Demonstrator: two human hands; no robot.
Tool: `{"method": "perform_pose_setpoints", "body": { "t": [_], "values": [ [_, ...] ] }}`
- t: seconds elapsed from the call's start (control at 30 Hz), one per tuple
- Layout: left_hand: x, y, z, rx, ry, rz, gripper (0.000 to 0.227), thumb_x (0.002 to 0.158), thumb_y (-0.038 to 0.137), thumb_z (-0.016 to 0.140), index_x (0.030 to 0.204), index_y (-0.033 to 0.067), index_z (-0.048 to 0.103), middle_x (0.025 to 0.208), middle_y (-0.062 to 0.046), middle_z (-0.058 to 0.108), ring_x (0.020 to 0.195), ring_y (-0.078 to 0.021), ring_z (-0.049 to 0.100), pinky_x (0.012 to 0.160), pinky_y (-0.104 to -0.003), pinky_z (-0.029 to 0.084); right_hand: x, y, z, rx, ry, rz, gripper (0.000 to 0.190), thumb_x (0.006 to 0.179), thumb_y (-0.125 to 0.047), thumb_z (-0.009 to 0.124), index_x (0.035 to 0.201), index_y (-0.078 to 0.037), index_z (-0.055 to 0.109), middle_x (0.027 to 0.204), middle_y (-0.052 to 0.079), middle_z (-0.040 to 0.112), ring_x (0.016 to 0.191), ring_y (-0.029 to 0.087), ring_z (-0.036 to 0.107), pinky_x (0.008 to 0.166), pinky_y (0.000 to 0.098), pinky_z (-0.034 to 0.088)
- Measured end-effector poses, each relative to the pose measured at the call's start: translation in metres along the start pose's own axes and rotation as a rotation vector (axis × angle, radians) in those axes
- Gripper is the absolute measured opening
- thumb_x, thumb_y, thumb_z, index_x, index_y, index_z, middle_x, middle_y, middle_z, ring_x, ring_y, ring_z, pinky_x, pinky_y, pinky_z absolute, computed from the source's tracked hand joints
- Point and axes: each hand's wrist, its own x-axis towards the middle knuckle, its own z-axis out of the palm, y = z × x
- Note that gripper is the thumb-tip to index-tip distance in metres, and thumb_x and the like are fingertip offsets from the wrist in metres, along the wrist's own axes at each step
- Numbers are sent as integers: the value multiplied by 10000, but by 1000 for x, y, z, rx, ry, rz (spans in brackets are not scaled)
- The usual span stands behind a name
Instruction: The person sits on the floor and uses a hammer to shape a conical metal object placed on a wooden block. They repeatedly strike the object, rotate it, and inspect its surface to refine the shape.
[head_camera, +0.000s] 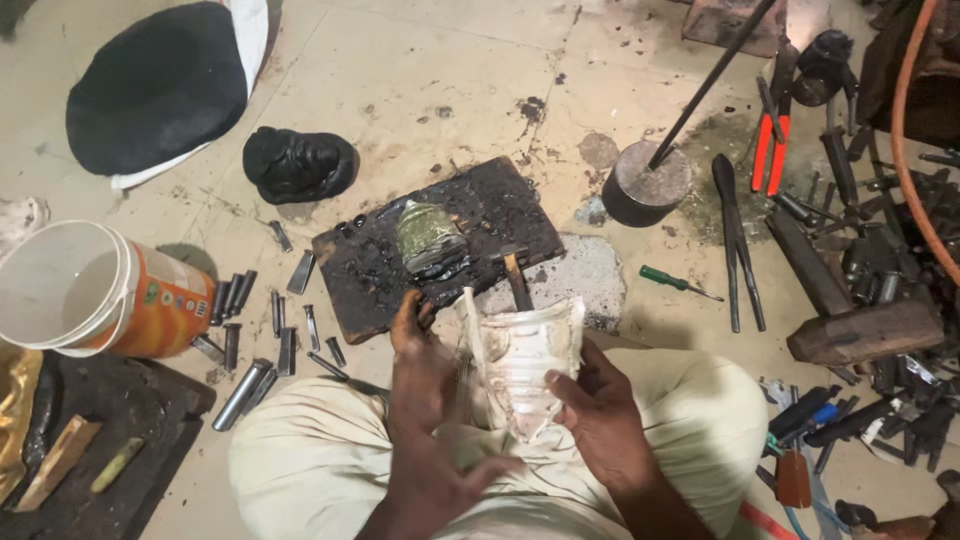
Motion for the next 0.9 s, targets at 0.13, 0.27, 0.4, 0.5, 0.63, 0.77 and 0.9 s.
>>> {"method": "perform_pose_setpoints", "body": {
  "t": [0.13, 0.27, 0.4, 0.5, 0.63, 0.77, 0.9],
  "values": [
    [-1, -25, -13, -737, 65, -589, 977, 968, 544, 679, 1652, 184, 82, 1620, -96, 293, 1428, -277, 493, 1137, -447, 433, -1, 4, -1, -74, -16, -70, 546, 915, 4, 665, 1450, 6, 558, 1094, 87, 715, 810, 107, 612, 593, 250, 512],
    [-13, -52, -11, -720, -46, -711, 994, 949, 569, 648, 1736, 172, 189, 1147, -100, 486, 1019, -188, 503, 954, -332, 453, -9, 6, 7, -117, -57, 26, 485, 934, -12, 664, 1407, 66, 587, 1082, 141, 722, 800, 142, 661, 608, 292, 550],
    [-31, -69, -4, -749, -101, -757, 932, 926, 526, 664, 1668, 144, 251, 1274, -17, 578, 1002, -106, 534, 880, -276, 463, -14, 2, 11, -38, -22, 216, 471, 930, -113, 582, 1359, 79, 566, 1070, 168, 739, 766, 207, 749, 614, 384, 635],
    [-39, -70, 4, -1085, 2, -863, 865, 972, 446, 667, 1675, 120, 283, 1280, -67, 585, 1050, -131, 602, 902, -314, 519, -18, -1, 0, -111, -104, 215, 499, 904, -104, 530, 1380, 45, 545, 1050, 175, 773, 727, 246, 791, 611, 371, 650],
    [-40, -59, 6, -1514, 126, -975, 786, 922, 324, 648, 1557, 145, 221, 1395, -144, 590, 1165, -322, 681, 922, -542, 571, -18, 4, -10, -253, -249, -44, 493, 1093, -202, 505, 1472, 103, 585, 937, 215, 754, 712, 247, 728, 644, 345, 611],
    [-34, -40, 5, -1616, 87, -974, 738, 967, 333, 587, 1570, 151, 204, 1438, -151, 568, 1194, -407, 646, 962, -610, 576, -12, 17, 1, -590, -51, -298, 595, 929, -34, 698, 1497, 7, 528, 1138, 156, 633, 1040, 223, 633, 910, 342, 539],
    [-27, -25, 5, -1677, 118, -984, 671, 1003, 340, 553, 1538, 71, 250, 1430, -179, 569, 1214, -384, 660, 955, -606, 597, -7, 17, 12, 78, -133, -55, 661, 909, -42, 614, 1520, -44, 360, 1286, 101, 649, 1145, 195, 655, 973, 345, 551]
  ]
}}
